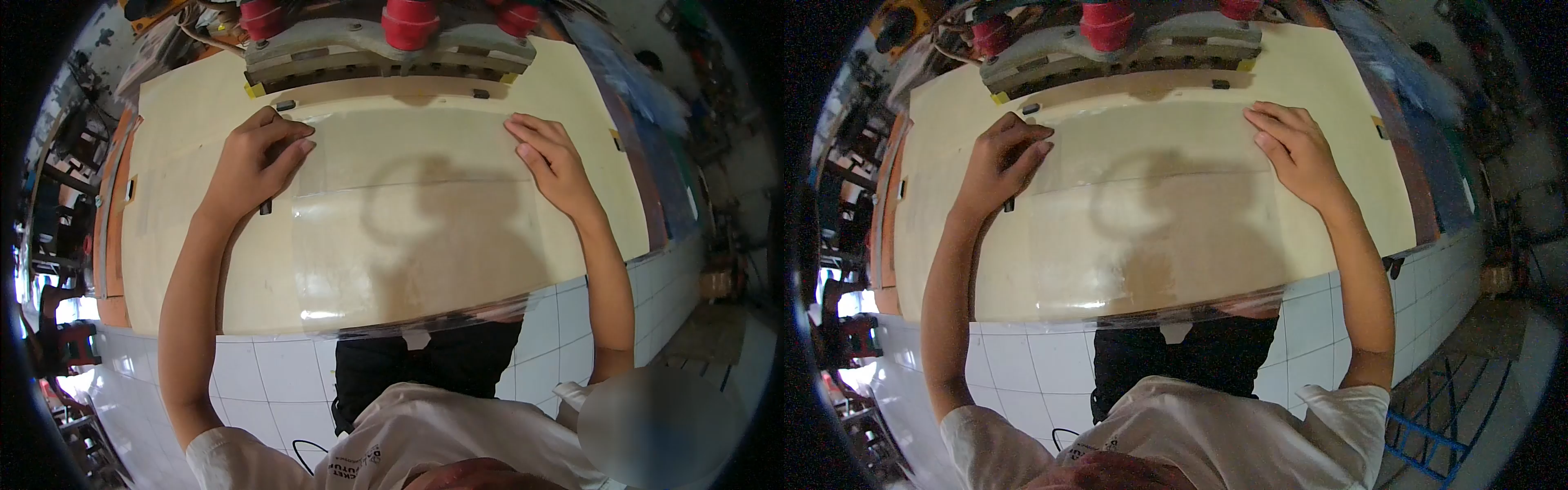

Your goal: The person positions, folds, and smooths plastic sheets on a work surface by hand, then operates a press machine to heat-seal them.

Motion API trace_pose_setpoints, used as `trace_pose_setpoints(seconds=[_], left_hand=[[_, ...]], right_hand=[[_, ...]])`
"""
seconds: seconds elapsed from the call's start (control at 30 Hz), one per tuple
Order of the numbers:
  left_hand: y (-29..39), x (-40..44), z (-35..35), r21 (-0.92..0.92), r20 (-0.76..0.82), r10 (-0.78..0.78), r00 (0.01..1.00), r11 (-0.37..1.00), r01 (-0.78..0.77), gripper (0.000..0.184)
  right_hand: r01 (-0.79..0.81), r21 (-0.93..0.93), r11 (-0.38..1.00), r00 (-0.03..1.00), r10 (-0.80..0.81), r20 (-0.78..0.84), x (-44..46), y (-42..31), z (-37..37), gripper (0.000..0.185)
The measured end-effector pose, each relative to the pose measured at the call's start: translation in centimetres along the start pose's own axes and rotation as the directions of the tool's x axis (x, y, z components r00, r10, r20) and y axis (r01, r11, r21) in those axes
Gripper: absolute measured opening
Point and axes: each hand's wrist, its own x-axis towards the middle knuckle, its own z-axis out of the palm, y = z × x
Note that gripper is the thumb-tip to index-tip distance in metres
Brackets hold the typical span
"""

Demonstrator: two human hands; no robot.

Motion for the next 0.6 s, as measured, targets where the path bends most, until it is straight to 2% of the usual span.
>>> trace_pose_setpoints(seconds=[0.13, 0.23, 0.3, 0.33, 0.37, 0.43, 0.47, 0.53, 0.57, 0.6], left_hand=[[0.1, -0.1, -0.1, -0.05, 0.005, -0.064, 0.998, 0.997, 0.064, 0.024], [-0.1, -0.2, -0.6, -0.018, 0.03, -0.024, 0.999, 1.0, 0.025, 0.031], [0.4, -0.4, -1.1, 0.022, 0.133, -0.002, 0.991, 1.0, -0.001, 0.035], [0.2, -0.4, -1.1, 0.012, 0.126, -0.032, 0.991, 0.999, 0.03, 0.047], [0.4, -0.5, -1.4, 0.02, 0.125, -0.042, 0.991, 0.999, 0.04, 0.047], [0.9, -0.5, -2.1, 0.034, 0.249, 0.016, 0.968, 0.999, -0.026, 0.067], [1.0, -0.5, -2.2, 0.04, 0.248, 0.011, 0.969, 0.999, -0.022, 0.067], [1.1, -0.5, -2.3, 0.08, 0.282, 0.056, 0.958, 0.993, -0.082, 0.081], [0.9, -0.6, -2.2, 0.082, 0.282, 0.055, 0.958, 0.993, -0.081, 0.081], [0.5, -0.6, -2.1, 0.106, 0.273, 0.11, 0.956, 0.984, -0.144, 0.082]], right_hand=[[-0.021, 0.021, 1.0, 1.0, 0.021, 0.004, -0.1, -0.4, 0.0, 0.034], [-0.014, 0.022, 1.0, 1.0, 0.014, 0.01, 0.1, -0.5, -0.1, 0.034], [-0.022, 0.016, 1.0, 1.0, 0.022, 0.001, 0.0, -0.4, 0.0, 0.034], [-0.013, 0.027, 1.0, 1.0, 0.013, 0.005, 0.0, -0.3, 0.1, 0.034], [-0.022, 0.018, 1.0, 1.0, 0.022, 0.008, 0.0, -0.3, 0.1, 0.034], [-0.026, 0.015, 1.0, 1.0, 0.026, 0.008, 0.1, -0.3, 0.2, 0.034], [-0.034, 0.02, 0.999, 0.999, 0.034, 0.009, 0.1, -0.3, 0.1, 0.034], [-0.044, 0.027, 0.999, 0.999, 0.044, 0.012, 0.1, -0.4, 0.2, 0.034], [-0.041, 0.025, 0.999, 0.999, 0.04, 0.012, 0.1, -0.4, 0.2, 0.034], [-0.037, 0.022, 0.999, 0.999, 0.036, 0.012, 0.1, -0.4, 0.1, 0.035]])
